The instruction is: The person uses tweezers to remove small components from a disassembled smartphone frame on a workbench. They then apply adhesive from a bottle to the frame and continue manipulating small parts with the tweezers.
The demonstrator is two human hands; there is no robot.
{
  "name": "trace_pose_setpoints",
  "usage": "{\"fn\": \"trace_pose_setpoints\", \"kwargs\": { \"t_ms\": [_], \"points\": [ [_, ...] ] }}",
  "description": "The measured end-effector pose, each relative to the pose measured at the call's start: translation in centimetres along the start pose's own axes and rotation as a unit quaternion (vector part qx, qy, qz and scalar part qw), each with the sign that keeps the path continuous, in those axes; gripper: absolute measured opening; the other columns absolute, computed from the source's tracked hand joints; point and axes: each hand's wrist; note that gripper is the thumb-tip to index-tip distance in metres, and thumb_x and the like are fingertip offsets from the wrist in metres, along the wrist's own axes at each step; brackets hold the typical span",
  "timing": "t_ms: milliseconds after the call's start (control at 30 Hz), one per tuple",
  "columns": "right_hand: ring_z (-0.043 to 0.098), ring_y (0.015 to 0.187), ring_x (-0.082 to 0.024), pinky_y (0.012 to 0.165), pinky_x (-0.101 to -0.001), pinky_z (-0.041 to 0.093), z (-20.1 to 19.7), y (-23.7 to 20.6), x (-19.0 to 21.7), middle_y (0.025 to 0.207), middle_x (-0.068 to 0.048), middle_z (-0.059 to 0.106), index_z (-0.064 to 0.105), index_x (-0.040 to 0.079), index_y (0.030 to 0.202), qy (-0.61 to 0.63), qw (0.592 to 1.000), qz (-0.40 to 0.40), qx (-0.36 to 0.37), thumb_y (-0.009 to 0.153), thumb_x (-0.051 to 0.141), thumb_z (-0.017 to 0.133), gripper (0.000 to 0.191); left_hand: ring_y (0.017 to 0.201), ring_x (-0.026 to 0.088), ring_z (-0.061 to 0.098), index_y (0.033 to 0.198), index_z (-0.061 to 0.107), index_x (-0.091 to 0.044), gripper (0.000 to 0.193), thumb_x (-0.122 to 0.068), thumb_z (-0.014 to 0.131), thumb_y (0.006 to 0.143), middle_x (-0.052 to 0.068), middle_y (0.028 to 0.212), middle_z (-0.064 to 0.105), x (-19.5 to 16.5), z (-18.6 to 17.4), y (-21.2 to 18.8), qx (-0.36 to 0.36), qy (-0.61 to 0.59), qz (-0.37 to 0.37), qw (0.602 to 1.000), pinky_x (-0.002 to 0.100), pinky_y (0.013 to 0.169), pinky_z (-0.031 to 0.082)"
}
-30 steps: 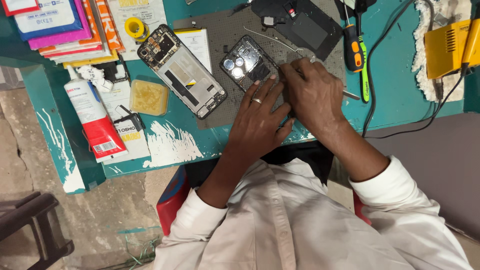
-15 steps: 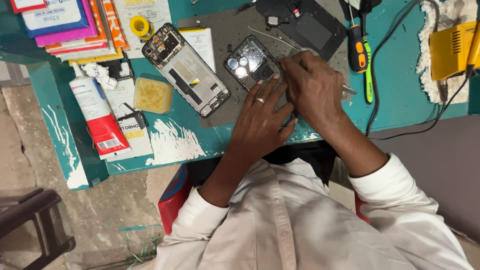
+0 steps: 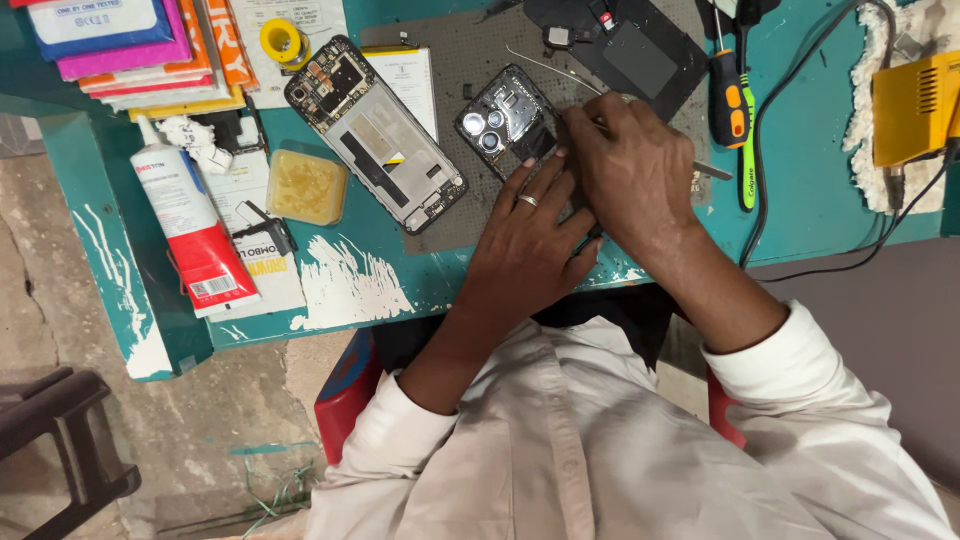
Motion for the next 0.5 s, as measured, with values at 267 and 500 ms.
{"fn": "trace_pose_setpoints", "kwargs": {
  "t_ms": [267,500],
  "points": [
    [0.070,0.089,-0.023,0.062,-0.0376,0.056,0.8,0.6,-0.1,0.102,-0.004,0.069,0.075,0.010,0.117,0.027,0.999,0.001,-0.027,0.092,0.010,0.077,0.025,0.142,0.038,0.048,0.112,0.073,-0.007,0.032,-0.027,0.076,0.087,0.026,0.139,0.056,0.5,0.5,0.3,0.008,-0.004,0.001,1.000,0.057,0.122,0.032],
    [0.071,0.083,-0.028,0.064,-0.0402,0.054,1.1,1.3,-0.1,0.099,-0.008,0.071,0.076,0.007,0.115,0.135,0.988,0.018,-0.074,0.096,0.004,0.076,0.019,0.143,0.039,0.047,0.104,0.074,-0.007,0.027,-0.026,0.079,0.086,0.028,0.143,0.053,0.6,0.3,0.5,0.014,-0.016,-0.009,1.000,0.057,0.123,0.032]
  ]
}}
Point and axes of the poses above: each hand's wrist, its own y-axis towards the middle knuckle, its own z-axis out of the palm, x = y × z
